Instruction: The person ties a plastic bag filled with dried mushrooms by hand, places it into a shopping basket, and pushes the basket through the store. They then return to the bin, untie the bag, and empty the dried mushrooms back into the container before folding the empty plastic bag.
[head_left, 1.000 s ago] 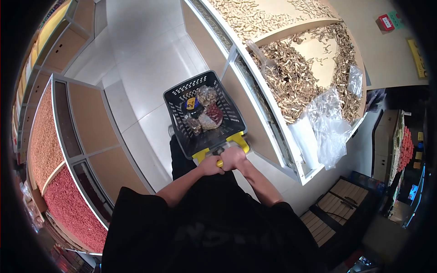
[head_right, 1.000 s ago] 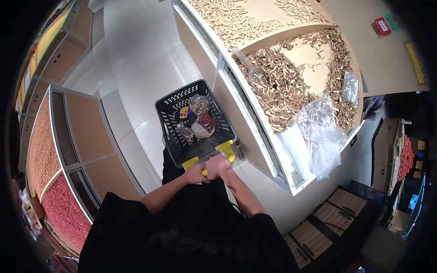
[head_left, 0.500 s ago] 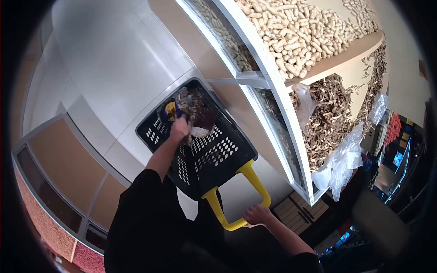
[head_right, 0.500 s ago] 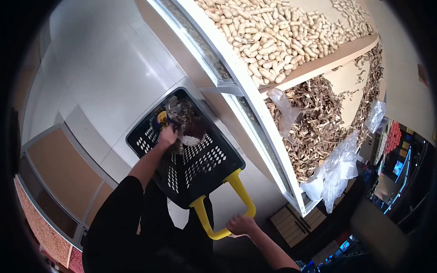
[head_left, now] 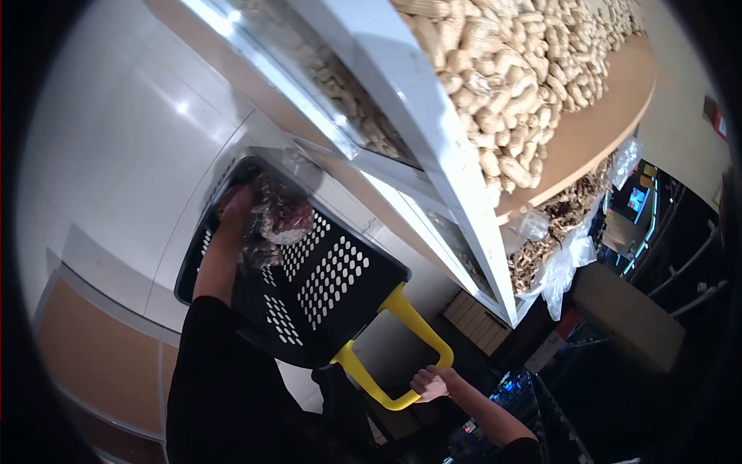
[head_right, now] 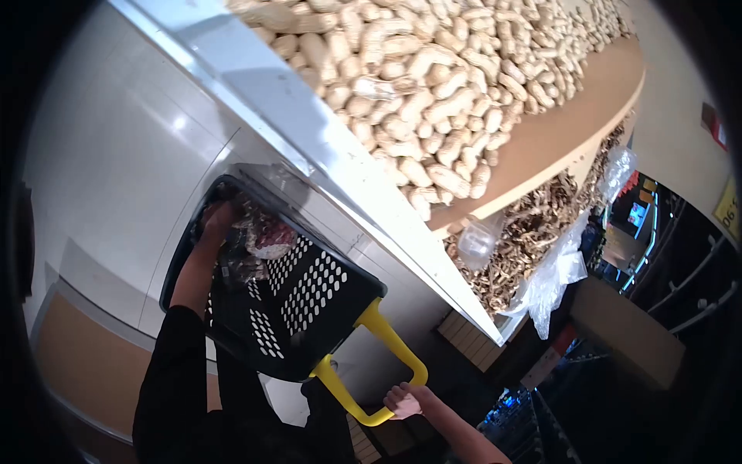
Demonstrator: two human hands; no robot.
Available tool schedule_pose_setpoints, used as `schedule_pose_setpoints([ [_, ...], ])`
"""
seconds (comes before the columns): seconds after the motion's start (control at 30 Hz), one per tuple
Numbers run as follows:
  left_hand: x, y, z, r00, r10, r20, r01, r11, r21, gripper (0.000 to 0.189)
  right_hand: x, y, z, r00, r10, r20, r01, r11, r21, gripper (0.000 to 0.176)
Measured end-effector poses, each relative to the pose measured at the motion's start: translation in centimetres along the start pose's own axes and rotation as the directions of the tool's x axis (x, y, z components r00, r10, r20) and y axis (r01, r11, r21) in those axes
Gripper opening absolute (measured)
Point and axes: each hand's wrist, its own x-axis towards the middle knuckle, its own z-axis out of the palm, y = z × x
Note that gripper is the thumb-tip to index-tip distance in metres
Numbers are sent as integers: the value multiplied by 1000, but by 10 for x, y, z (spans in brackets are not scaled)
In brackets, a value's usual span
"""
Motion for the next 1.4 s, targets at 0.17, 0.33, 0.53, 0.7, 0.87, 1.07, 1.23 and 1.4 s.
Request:
schedule_pose_setpoints([
  [0.17, -65, -2, -35, 961, 166, 222, -178, 983, 35, 27, -6, 1, 9, 1000, 6, 13, -7, 999, 31, 35],
  [0.33, -170, 1, -74, 953, 293, 71, -260, 917, -302, 30, 11, -2, -9, 1000, -30, 1, 30, 999, -21, 35],
  [0.53, -286, 39, -209, 951, 305, -46, -292, 840, -457, 40, 47, -5, -70, 973, 68, 220, -104, 982, 156, 31],
  [0.7, -342, 5, -212, 901, 425, -87, -417, 796, -438, 33, 69, -20, -105, 991, 118, -60, -111, 988, 109, 26],
  [0.87, -481, 126, -305, 984, 104, -147, -178, 445, -877, 34, 150, -16, -99, 901, 52, -431, -25, 997, 69, 27],
  [1.07, -596, 216, -337, 851, -87, -518, -461, 349, -816, 33, 129, -60, -119, 478, 14, -878, 87, 994, 63, 34],
  [1.23, -652, 300, -361, 758, -99, -644, -629, 147, -763, 36, 18, -51, -39, 576, 175, -799, 368, 816, 445, 26],
  [1.4, -645, 353, -366, 786, -33, -618, -613, 93, -784, 34, -118, 7, 23, 625, 623, -471, -9, 609, 793, 23],
])
